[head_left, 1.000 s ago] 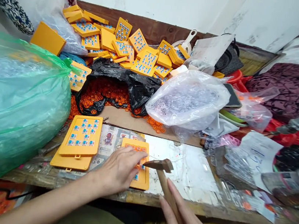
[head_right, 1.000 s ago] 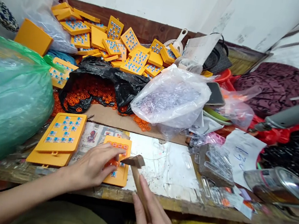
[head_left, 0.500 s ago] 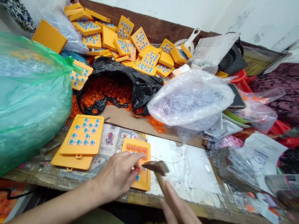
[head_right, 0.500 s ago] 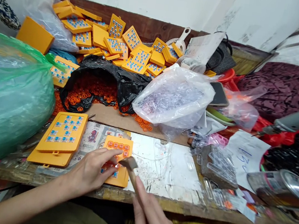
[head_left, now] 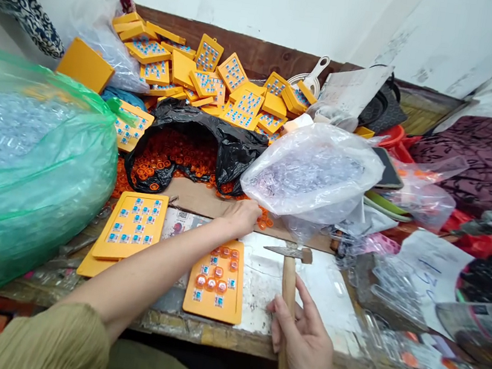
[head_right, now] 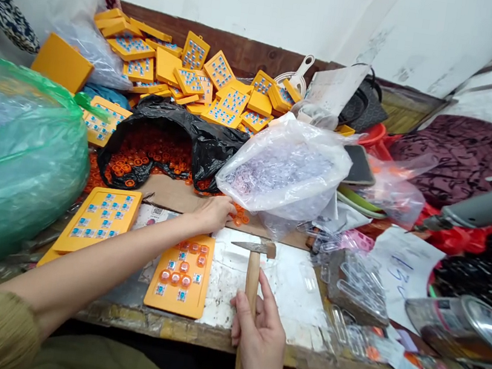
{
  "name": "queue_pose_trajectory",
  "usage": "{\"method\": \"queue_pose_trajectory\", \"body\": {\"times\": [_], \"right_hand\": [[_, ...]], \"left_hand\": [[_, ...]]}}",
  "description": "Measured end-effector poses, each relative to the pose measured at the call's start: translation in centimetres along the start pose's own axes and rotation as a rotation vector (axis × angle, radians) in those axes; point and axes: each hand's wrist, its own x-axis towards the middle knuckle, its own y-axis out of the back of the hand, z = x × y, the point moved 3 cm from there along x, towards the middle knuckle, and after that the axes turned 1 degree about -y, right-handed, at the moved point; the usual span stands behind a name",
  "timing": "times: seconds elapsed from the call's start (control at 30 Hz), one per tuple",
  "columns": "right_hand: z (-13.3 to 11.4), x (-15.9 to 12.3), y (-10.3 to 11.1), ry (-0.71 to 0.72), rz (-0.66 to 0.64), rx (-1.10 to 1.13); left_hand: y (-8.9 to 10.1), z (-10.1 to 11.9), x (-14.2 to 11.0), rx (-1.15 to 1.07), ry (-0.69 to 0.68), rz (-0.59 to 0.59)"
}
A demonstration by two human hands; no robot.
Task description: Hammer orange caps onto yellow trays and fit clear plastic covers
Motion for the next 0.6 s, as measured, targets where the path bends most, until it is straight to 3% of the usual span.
{"method": "queue_pose_trajectory", "body": {"times": [0.4,0.6], "right_hand": [[0.1,-0.1,0.1,-0.003,-0.005,-0.027],[0.0,0.0,-0.1,0.004,-0.016,-0.04]], "left_hand": [[0.4,-3.6,-1.1,-0.042,0.194,-0.006],[1.1,-2.6,-1.7,-0.027,0.185,0.02]]}}
